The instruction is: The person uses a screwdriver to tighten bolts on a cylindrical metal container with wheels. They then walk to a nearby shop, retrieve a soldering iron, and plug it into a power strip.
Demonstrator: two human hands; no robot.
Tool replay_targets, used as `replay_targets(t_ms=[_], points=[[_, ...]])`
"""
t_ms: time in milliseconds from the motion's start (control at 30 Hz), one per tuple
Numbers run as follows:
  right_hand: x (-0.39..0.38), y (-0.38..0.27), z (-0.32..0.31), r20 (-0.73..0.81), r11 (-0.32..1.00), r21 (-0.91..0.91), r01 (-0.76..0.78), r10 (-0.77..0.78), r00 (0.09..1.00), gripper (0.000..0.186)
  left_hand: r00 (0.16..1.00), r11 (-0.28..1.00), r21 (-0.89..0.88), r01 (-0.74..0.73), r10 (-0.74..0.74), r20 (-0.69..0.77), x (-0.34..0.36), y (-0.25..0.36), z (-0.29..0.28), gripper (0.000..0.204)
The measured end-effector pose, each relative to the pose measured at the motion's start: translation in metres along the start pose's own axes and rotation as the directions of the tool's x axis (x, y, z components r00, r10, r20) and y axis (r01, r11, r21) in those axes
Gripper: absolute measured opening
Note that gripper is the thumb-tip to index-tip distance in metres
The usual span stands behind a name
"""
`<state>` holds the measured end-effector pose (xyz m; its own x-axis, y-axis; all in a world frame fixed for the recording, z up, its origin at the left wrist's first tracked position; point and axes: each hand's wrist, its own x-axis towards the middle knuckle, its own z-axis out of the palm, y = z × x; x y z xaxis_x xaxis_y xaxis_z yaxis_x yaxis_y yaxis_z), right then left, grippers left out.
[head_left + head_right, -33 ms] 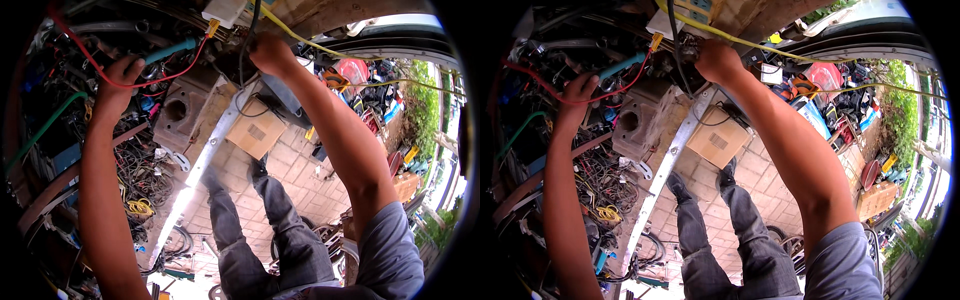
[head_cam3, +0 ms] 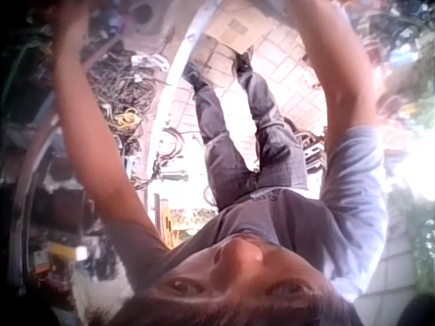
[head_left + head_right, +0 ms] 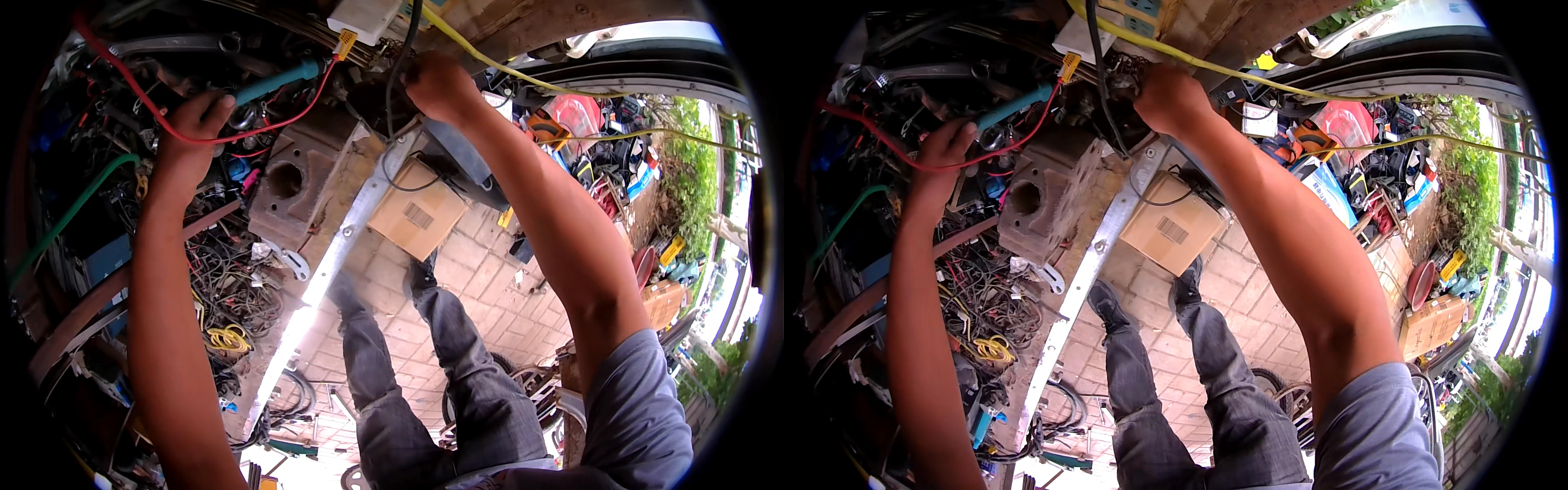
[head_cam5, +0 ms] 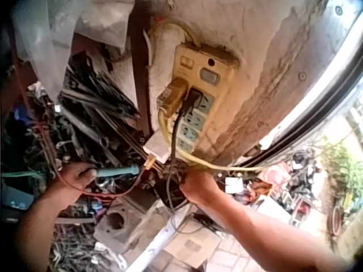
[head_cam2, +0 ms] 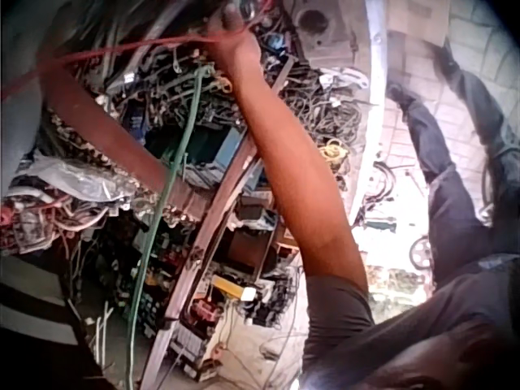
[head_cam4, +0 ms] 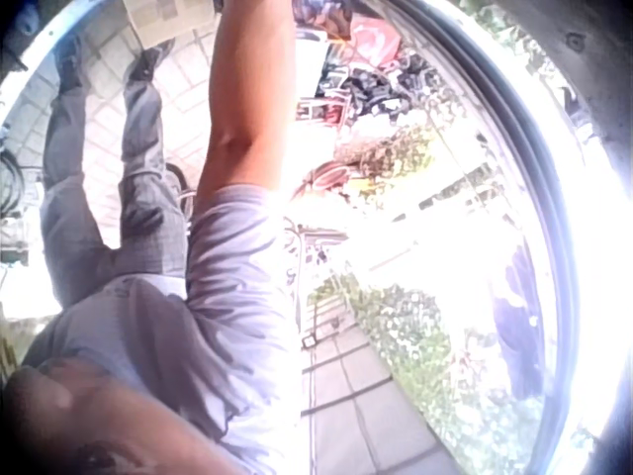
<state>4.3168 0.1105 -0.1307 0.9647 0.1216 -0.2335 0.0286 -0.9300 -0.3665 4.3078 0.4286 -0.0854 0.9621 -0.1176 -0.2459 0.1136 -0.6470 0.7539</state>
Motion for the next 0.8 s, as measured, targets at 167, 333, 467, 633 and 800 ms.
replay_targets(t_ms=[167,333,467,633,800], points=[[0.002,0.015,0.000,-0.022,0.998,-0.004,0.065,-0.065,0.998,0.029,0.912,0.885,-0.277,0.374,-0.296,0.285,-0.003,-0.004,-0.009,0.035],[0.004,0.000,-0.008,0.130,0.979,-0.136,0.152,-0.134,0.982,0.026,0.975,0.972,-0.112,0.208,-0.197,0.103,-0.008,-0.001,-0.001,0.034],[0.015,0.009,0.017,0.073,0.985,-0.129,0.112,-0.104,0.992,0.023,0.994,0.993,0.112,0.027,-0.038,0.098,-0.003,-0.007,0.005,0.031],[-0.011,0.006,0.017,0.152,0.998,-0.049,0.034,-0.027,0.988,0.024,0.994,0.994,0.108,-0.017,0.005,0.111,-0.013,-0.018,0.013,0.027],[-0.050,0.016,0.003,0.019,0.977,0.155,-0.146,0.144,0.989,0.021,0.981,0.996,0.086,0.019,-0.035,0.191,-0.016,0.019,0.012,0.031]])
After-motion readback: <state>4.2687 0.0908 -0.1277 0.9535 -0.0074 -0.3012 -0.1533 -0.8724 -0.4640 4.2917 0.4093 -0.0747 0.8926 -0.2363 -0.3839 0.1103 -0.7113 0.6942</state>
